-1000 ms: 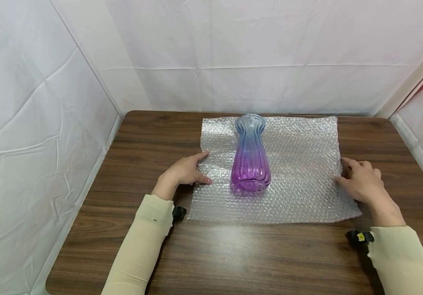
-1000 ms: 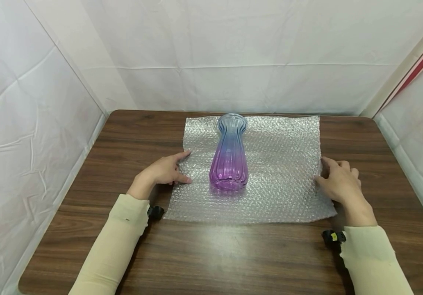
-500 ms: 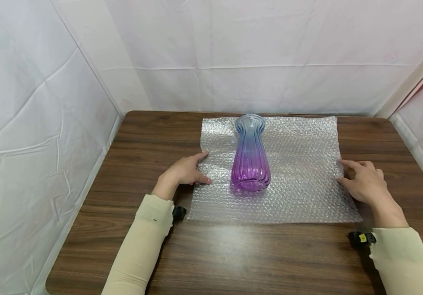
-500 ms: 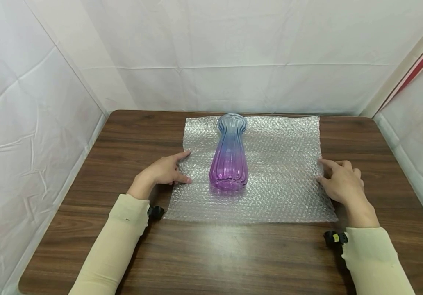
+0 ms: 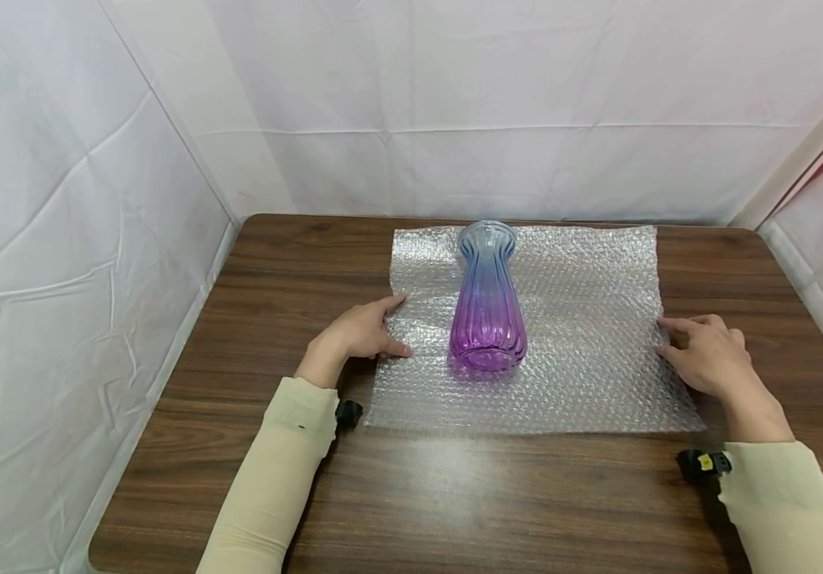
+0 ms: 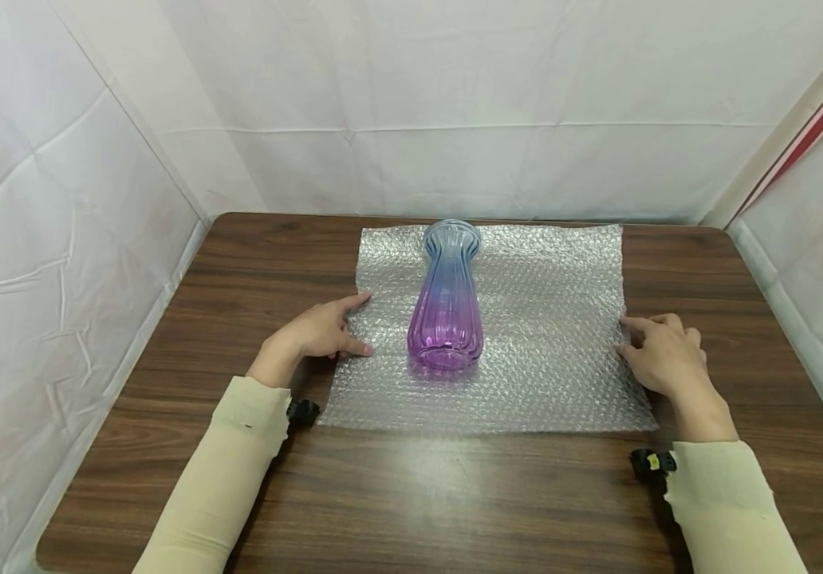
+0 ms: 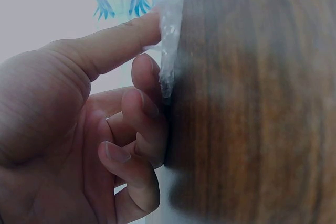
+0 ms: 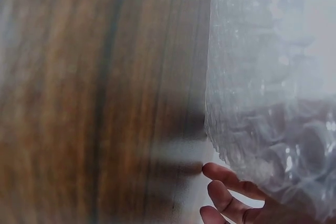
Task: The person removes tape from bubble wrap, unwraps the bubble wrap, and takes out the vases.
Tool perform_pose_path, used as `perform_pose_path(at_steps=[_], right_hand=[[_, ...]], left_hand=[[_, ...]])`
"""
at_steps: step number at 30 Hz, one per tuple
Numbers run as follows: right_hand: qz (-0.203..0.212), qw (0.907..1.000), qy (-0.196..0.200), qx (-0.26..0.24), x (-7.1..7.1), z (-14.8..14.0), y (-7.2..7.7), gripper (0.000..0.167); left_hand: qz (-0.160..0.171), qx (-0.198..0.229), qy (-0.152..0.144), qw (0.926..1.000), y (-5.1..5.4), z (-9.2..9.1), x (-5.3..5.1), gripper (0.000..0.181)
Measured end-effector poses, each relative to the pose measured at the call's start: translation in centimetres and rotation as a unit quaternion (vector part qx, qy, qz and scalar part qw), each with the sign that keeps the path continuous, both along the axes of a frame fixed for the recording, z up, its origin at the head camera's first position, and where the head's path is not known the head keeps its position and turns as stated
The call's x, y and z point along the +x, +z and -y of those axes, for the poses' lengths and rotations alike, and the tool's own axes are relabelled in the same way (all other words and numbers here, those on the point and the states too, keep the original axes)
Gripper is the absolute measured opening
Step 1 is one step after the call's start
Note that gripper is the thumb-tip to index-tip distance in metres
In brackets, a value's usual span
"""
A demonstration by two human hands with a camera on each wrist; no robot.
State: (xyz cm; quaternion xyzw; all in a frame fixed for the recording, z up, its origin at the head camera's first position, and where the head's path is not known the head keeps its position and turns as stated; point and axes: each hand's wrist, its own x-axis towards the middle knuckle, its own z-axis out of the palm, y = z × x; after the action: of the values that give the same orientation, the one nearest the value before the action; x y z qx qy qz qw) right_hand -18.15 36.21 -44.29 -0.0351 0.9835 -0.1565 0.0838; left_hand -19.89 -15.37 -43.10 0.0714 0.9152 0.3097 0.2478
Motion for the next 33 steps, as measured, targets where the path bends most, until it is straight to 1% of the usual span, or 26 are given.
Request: perform_pose_path(at_steps=[8, 13, 19, 24, 33], right_hand=[[0.020, 0.9998, 0.001, 0.008, 0.03, -0.02, 0.16, 0.057], [0.042, 0.9990, -0.008, 0.014, 0.12, 0.04, 0.41, 0.061], [0.055, 0.9981, -0.017, 0.021, 0.13, 0.19, 0.57, 0.063], [0.059, 0.9977, -0.022, 0.024, 0.19, 0.26, 0.64, 0.062], [0.050, 0.9983, -0.020, 0.022, 0.09, 0.33, 0.72, 0.061]], left_hand=[[0.001, -0.002, -0.002, 1.0000, 0.12, -0.08, 0.00, 0.105], [-0.002, -0.004, -0.001, 1.0000, 0.07, -0.10, -0.03, 0.106], [-0.007, -0.007, -0.005, 0.9999, 0.02, -0.12, -0.04, 0.106], [-0.006, -0.005, -0.006, 1.0000, 0.01, -0.15, -0.03, 0.106], [-0.003, -0.012, -0.004, 0.9999, 0.26, -0.04, 0.16, 0.106]])
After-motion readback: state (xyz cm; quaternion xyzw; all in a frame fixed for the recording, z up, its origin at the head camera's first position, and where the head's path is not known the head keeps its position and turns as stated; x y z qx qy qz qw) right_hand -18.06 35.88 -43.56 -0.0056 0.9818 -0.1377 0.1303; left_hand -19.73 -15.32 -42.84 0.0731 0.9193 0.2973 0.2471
